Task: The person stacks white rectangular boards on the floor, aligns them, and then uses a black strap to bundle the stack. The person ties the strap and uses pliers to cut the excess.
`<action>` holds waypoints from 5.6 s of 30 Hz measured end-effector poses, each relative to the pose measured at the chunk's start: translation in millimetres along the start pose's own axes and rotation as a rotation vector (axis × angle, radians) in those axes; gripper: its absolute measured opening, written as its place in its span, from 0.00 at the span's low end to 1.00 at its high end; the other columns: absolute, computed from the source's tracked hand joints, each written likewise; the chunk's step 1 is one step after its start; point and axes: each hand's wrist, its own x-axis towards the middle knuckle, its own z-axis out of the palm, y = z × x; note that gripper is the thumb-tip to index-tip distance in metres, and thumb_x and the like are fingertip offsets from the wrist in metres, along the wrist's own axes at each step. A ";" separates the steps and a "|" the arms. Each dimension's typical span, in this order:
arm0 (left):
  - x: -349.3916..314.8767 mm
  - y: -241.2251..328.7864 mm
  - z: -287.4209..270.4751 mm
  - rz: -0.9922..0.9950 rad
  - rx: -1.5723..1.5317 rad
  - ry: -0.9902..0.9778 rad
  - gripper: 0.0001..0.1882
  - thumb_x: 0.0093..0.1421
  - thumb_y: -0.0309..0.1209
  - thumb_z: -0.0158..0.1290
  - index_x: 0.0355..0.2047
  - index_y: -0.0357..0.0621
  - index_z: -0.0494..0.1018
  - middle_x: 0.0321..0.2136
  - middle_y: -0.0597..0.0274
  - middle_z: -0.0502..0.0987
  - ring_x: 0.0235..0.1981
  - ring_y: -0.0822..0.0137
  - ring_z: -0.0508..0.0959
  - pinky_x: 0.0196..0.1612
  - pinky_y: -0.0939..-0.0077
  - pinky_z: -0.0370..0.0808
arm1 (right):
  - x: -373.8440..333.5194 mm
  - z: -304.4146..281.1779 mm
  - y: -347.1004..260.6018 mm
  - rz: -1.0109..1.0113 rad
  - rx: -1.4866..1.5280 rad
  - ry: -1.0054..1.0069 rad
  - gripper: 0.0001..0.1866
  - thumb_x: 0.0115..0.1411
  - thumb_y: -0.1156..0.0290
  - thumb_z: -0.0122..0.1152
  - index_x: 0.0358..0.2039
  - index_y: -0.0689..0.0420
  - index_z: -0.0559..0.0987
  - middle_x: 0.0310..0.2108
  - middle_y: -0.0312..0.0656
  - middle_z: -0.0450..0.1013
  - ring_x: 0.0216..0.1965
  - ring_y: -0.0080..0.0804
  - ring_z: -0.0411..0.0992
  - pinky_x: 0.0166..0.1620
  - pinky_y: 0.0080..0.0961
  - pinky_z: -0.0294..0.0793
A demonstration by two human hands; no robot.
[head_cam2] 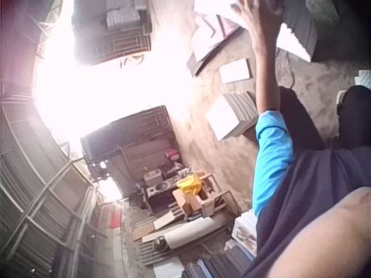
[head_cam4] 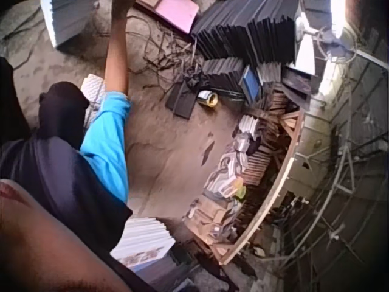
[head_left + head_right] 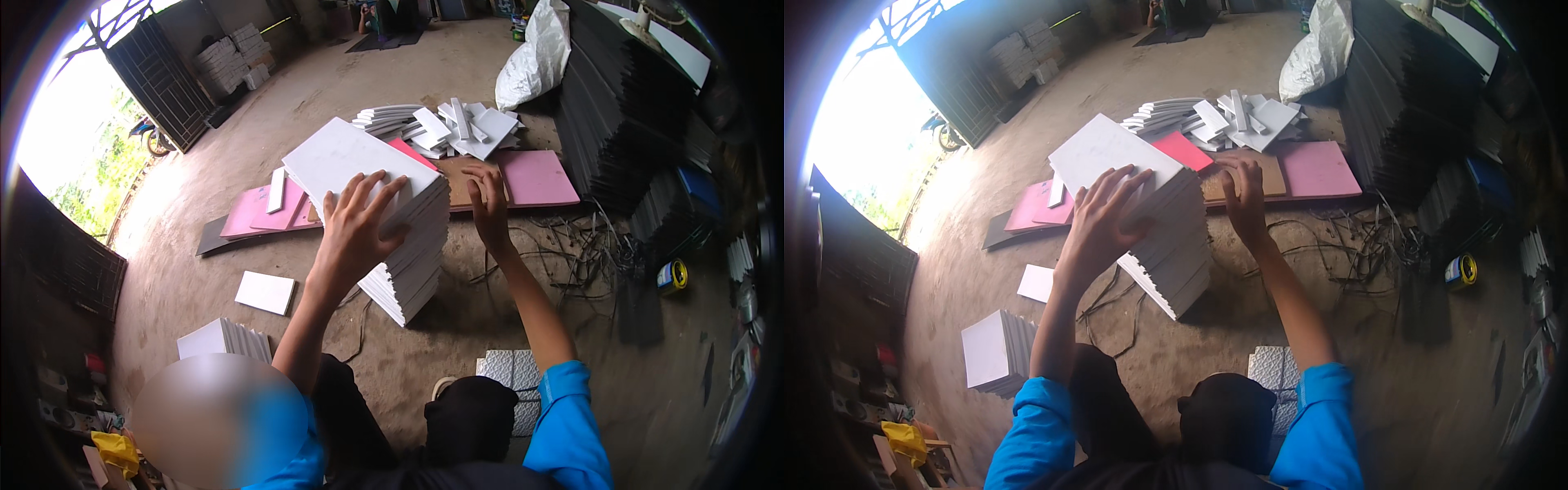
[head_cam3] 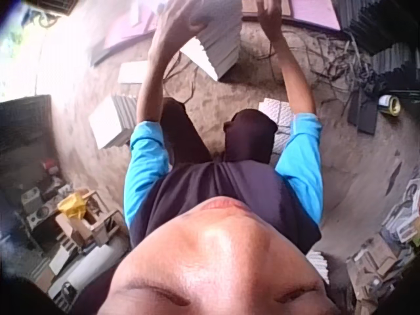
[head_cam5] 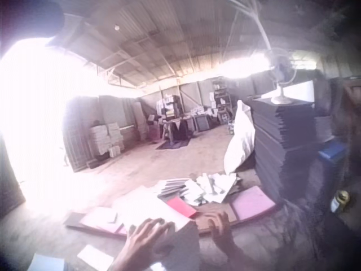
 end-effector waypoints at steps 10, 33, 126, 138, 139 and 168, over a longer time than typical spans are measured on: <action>3.3 12.3 1.3 -0.078 -0.010 -0.056 0.32 0.45 0.33 0.59 0.53 0.57 0.64 0.51 0.59 0.64 0.51 0.55 0.65 0.54 0.57 0.62 | -224.3 -2.5 193.0 0.350 -0.676 -0.746 0.20 0.52 0.74 0.53 0.48 0.56 0.67 0.50 0.40 0.62 0.54 0.38 0.58 0.54 0.41 0.59; -5.9 0.1 -7.8 -0.067 -0.061 -0.036 0.33 0.43 0.34 0.60 0.52 0.58 0.64 0.50 0.57 0.63 0.53 0.56 0.63 0.56 0.56 0.55 | 77.2 38.6 94.9 0.179 -0.804 -0.816 0.19 0.50 0.56 0.61 0.29 0.63 0.78 0.29 0.52 0.73 0.35 0.45 0.73 0.37 0.38 0.72; -219.4 -319.7 48.3 -0.227 0.020 -0.321 0.19 0.50 0.44 0.55 0.19 0.41 0.67 0.15 0.59 0.69 0.23 0.58 0.73 0.25 0.63 0.69 | 71.0 142.2 -127.9 -0.022 -1.063 -0.546 0.18 0.59 0.57 0.44 0.35 0.62 0.66 0.27 0.57 0.72 0.33 0.58 0.71 0.37 0.46 0.68; -152.5 -284.9 47.9 -0.155 -0.424 -0.147 0.17 0.53 0.41 0.55 0.21 0.39 0.69 0.13 0.61 0.69 0.18 0.68 0.71 0.22 0.74 0.67 | 69.2 149.2 -139.2 -0.051 -1.047 -0.534 0.15 0.60 0.61 0.46 0.31 0.62 0.64 0.24 0.56 0.71 0.29 0.57 0.70 0.33 0.46 0.67; -145.2 -289.8 41.6 -0.056 -0.247 -0.152 0.16 0.52 0.40 0.55 0.21 0.39 0.70 0.14 0.59 0.70 0.18 0.64 0.73 0.22 0.71 0.69 | 67.8 148.3 -139.6 -0.062 -1.046 -0.548 0.15 0.59 0.61 0.46 0.32 0.63 0.65 0.24 0.56 0.71 0.29 0.57 0.70 0.33 0.46 0.68; -85.2 -199.4 -98.2 -0.306 0.013 -1.146 0.18 0.47 0.46 0.54 0.24 0.43 0.74 0.15 0.60 0.73 0.25 0.62 0.77 0.39 0.59 0.70 | 68.6 155.8 -158.6 0.072 -0.977 -0.522 0.10 0.53 0.68 0.52 0.29 0.57 0.63 0.23 0.42 0.66 0.21 0.39 0.70 0.23 0.33 0.70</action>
